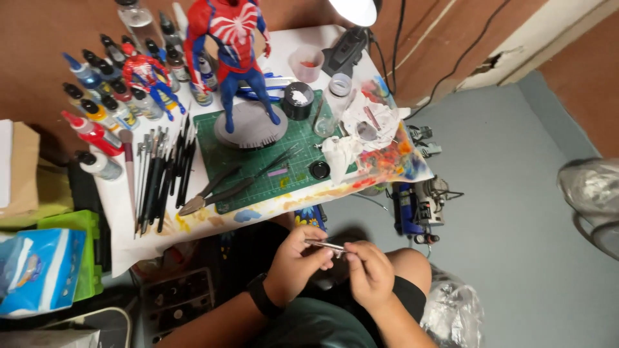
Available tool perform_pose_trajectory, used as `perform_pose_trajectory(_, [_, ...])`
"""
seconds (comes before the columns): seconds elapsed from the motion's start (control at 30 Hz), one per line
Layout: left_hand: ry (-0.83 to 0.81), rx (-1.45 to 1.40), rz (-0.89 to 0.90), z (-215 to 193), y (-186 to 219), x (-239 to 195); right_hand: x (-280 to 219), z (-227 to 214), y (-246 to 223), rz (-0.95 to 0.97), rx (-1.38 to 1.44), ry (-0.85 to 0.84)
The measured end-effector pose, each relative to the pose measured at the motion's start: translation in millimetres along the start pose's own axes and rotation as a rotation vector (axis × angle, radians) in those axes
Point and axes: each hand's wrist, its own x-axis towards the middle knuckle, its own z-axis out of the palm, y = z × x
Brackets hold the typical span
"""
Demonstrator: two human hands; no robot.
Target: Disassembling an airbrush to clean the needle and internal components with a tissue before reassembling it.
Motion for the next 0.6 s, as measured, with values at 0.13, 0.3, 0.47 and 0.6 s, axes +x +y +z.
perform_pose_trajectory(0.13, [-0.071,0.823,0.608,-6.6,55.4,-10.4,-9.0,3.3,8.4,0.35,0.181,0.022])
perform_pose_trajectory(0.3, [-0.108,1.352,0.955,-18.8,58.0,-13.5,-1.0,16.7,-1.4,0.429,0.395,-0.065])
perform_pose_trajectory(0.47, [0.006,1.234,0.839,-39.3,62.4,-22.1,37.9,25.8,-14.5,0.214,0.216,-0.2])
perform_pose_trajectory(0.6, [0.088,1.135,0.724,-63.2,53.9,-15.6,126.0,22.2,-49.1,-0.213,-0.139,-0.192])
